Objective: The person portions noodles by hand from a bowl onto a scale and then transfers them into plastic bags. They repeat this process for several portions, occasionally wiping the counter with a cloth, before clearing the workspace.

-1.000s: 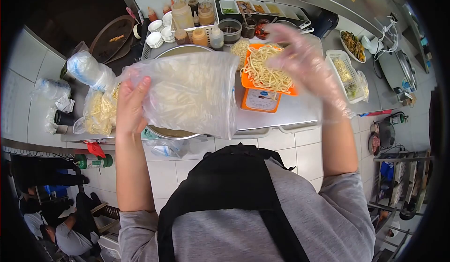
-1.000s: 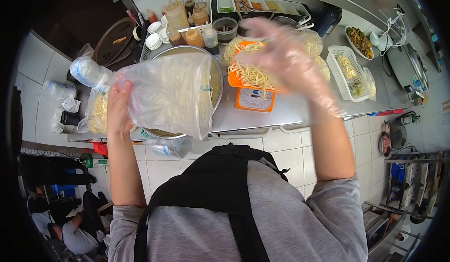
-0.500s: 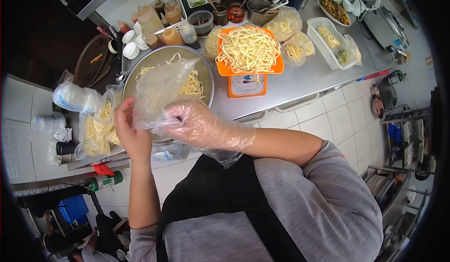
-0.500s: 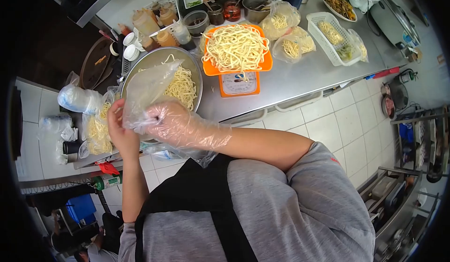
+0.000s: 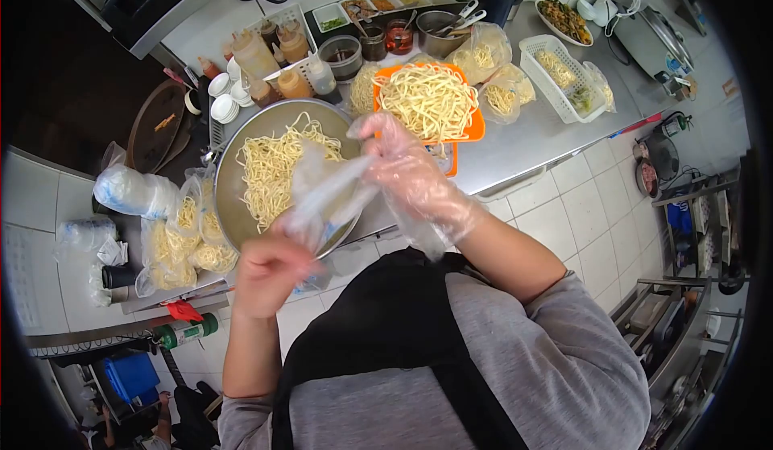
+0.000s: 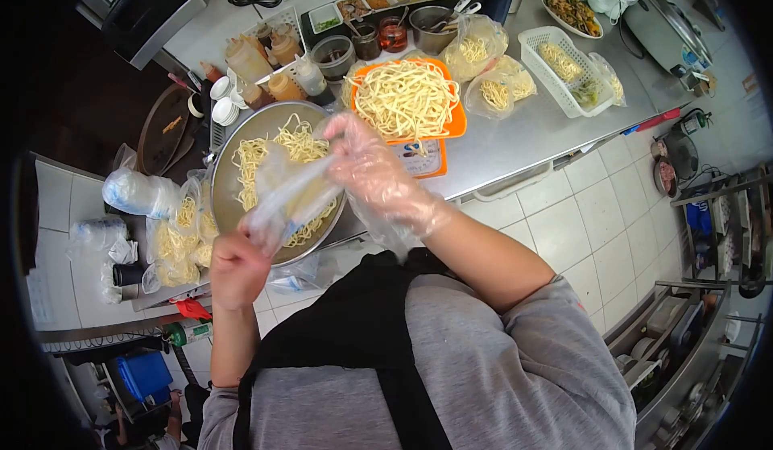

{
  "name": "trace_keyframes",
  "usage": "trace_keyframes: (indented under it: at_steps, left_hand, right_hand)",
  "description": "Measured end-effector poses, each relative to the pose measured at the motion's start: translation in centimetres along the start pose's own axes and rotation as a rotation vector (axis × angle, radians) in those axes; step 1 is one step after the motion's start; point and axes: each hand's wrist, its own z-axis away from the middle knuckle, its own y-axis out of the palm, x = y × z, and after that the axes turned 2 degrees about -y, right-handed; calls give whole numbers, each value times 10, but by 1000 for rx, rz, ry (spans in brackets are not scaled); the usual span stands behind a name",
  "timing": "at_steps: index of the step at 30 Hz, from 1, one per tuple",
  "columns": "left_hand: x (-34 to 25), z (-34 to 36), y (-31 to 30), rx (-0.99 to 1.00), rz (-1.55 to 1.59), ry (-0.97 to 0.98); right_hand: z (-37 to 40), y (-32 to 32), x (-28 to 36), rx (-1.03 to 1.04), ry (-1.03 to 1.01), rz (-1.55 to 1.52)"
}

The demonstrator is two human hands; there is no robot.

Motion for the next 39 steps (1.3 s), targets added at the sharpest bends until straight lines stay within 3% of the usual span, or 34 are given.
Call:
trace_keyframes:
  at_steps: [1, 3, 5, 6, 8, 10, 11, 13, 20, 22, 23, 25, 26, 27, 28, 29, 30, 31, 32, 33, 35, 37, 39]
  left_hand:
    - [6, -3, -20, 173, -330, 126]
    - [-7, -37, -17, -258, -1467, 375]
    - [-16, -64, -17, -301, -1559, 439]
    - [-19, -75, -17, -304, -1553, 415]
    - [-23, -101, -19, -315, -1547, 398]
    - [-21, -133, -20, -239, -1582, 382]
    - [-14, -153, -23, -233, -1600, 441]
    - [3, -193, -25, -227, -1633, 521]
    - [67, -289, 29, -245, -1808, 342]
    - [76, -301, 35, 124, -2026, 391]
    - [80, -303, 31, 122, -2028, 396]
    - [79, -305, 14, 664, -1913, 763]
    - [77, -303, 10, 756, -1785, 827]
    - [70, -298, 17, 763, -1789, 839]
    - [64, -290, 23, 813, -1766, 533]
    - [55, -281, 34, 848, -1720, 226]
    - [44, -273, 53, 731, -1515, -196]
    - [50, -272, 48, 738, -1521, -192]
    - [62, -274, 35, 807, -1579, 64]
    - [70, -274, 28, 867, -1620, 327]
    - [86, -269, 24, 798, -1619, 351]
    - [98, -259, 28, 581, -1492, 436]
    - [98, -253, 35, 558, -1482, 429]
  right_hand:
    - [3, -7, -7, -89, -103, -222]
    - [18, 20, 39, 71, 211, 224]
    - [20, 17, 46, 5, -361, 704]
    - [16, 4, 50, 9, -368, 707]
    - [-2, -41, 55, -452, -450, 1567]
    - [-18, -80, 44, -433, -187, 1766]
    - [-19, -86, 39, -434, -193, 1767]
    - [-23, -96, 34, -276, 56, 1711]
    - [-30, -111, 32, -109, 260, 1669]
    - [-31, -124, 24, -134, 213, 1617]
    - [-29, -126, 24, -135, 207, 1619]
    - [-26, -131, 25, -188, 187, 1514]
    - [-28, -139, 25, -199, 180, 1514]
    - [-32, -149, 27, -266, 181, 1292]
    - [-34, -157, 29, -325, 179, 1069]
    - [-34, -159, 34, -330, 175, 1069]
    - [-33, -158, 42, -349, 135, 578]
    - [-32, -157, 47, -352, 87, 87]
    - [-32, -160, 43, -430, 67, -128]
    - [-34, -159, 48, -429, 60, -127]
    - [-37, -153, 56, -517, 121, -397]
    - [-40, -153, 55, -604, 156, -375]
    - [-39, -142, 66, -629, 130, -379]
